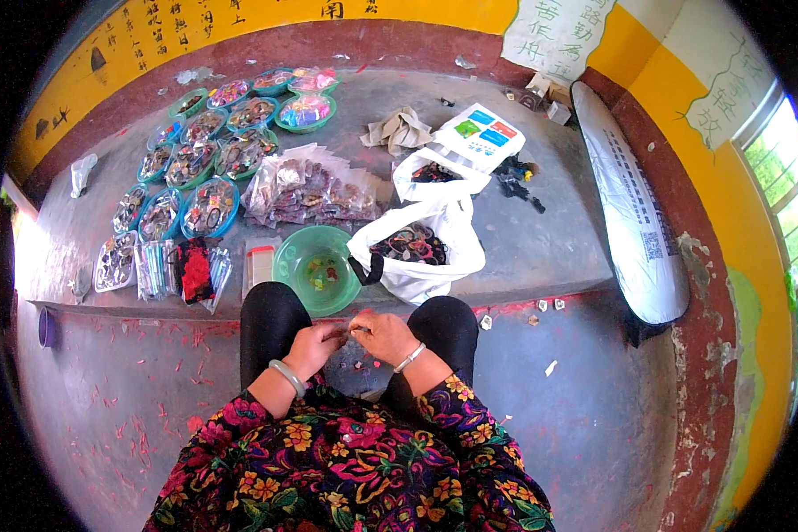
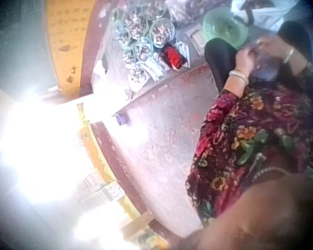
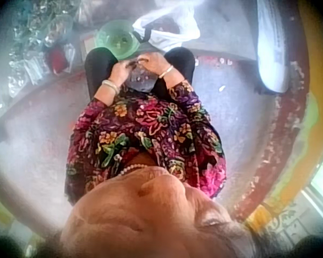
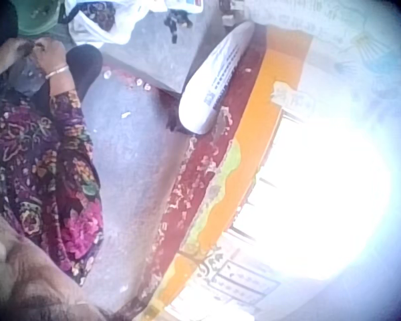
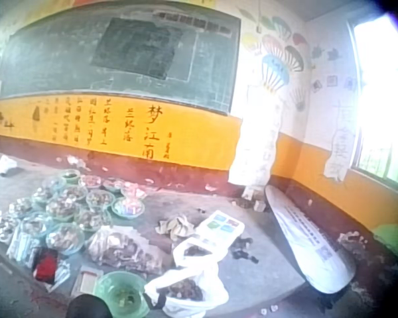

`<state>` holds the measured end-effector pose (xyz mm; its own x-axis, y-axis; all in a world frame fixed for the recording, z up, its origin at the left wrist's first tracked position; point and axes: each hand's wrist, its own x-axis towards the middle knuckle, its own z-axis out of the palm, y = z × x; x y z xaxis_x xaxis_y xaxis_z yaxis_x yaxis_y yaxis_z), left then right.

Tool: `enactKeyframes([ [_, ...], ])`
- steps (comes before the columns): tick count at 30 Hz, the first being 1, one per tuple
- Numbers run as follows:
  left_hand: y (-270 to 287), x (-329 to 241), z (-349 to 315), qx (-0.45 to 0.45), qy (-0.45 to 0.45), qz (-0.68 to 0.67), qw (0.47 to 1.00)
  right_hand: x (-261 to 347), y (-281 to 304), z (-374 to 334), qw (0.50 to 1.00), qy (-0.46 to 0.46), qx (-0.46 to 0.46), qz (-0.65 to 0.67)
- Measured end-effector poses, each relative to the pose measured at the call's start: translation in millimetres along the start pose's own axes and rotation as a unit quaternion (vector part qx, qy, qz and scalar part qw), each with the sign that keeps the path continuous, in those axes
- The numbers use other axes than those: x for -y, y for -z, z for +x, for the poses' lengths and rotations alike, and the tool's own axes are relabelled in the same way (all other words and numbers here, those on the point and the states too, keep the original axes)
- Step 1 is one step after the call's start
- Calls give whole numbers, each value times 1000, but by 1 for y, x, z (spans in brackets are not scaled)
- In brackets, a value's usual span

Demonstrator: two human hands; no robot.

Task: The person sits on the floor and packs small, colorful craft items into clear plastic bags. They pick up items from a green bowl and a white sack, place them into bags, and seal them. The workspace is cluttered with pre-packaged items and loose materials.

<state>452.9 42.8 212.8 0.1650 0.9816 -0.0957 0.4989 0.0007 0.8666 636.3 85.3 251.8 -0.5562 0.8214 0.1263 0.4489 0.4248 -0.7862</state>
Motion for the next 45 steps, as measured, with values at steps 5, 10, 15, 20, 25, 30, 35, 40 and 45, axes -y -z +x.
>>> enactKeyframes([
  [5, 0, 3, 1, 1, 17, -33, 999, 0, 0, 2, 997, 8, -71, 5],
  [10, 2, -7, -1, -69, -71, -46, 994, 2, -6, 1, 984, 57, -79, -152],
  [15, 2, -5, -1, -73, -47, -54, 995, 26, -14, -2, 955, 109, -7, -275],
  [20, -2, 6, 1, -65, 6, -162, 985, 21, -29, -5, 945, 160, -24, -286],
  [25, -2, 16, 3, -91, -14, -182, 979, 31, -28, -7, 932, 207, -7, -297],
  [30, -2, 17, 2, -115, -10, -212, 970, 46, -16, -1, 941, 231, 11, -245],
  [35, 2, 9, 3, -132, 16, -123, 984, 25, 59, 60, 948, 180, -75, -253],
  [40, 5, -9, 5, -111, -21, -160, 981, -120, 116, 129, 906, -82, 24, -414],
  [45, 5, -5, 8, -94, -37, -108, 989, -204, 103, 141, 878, -266, 117, -380],
])
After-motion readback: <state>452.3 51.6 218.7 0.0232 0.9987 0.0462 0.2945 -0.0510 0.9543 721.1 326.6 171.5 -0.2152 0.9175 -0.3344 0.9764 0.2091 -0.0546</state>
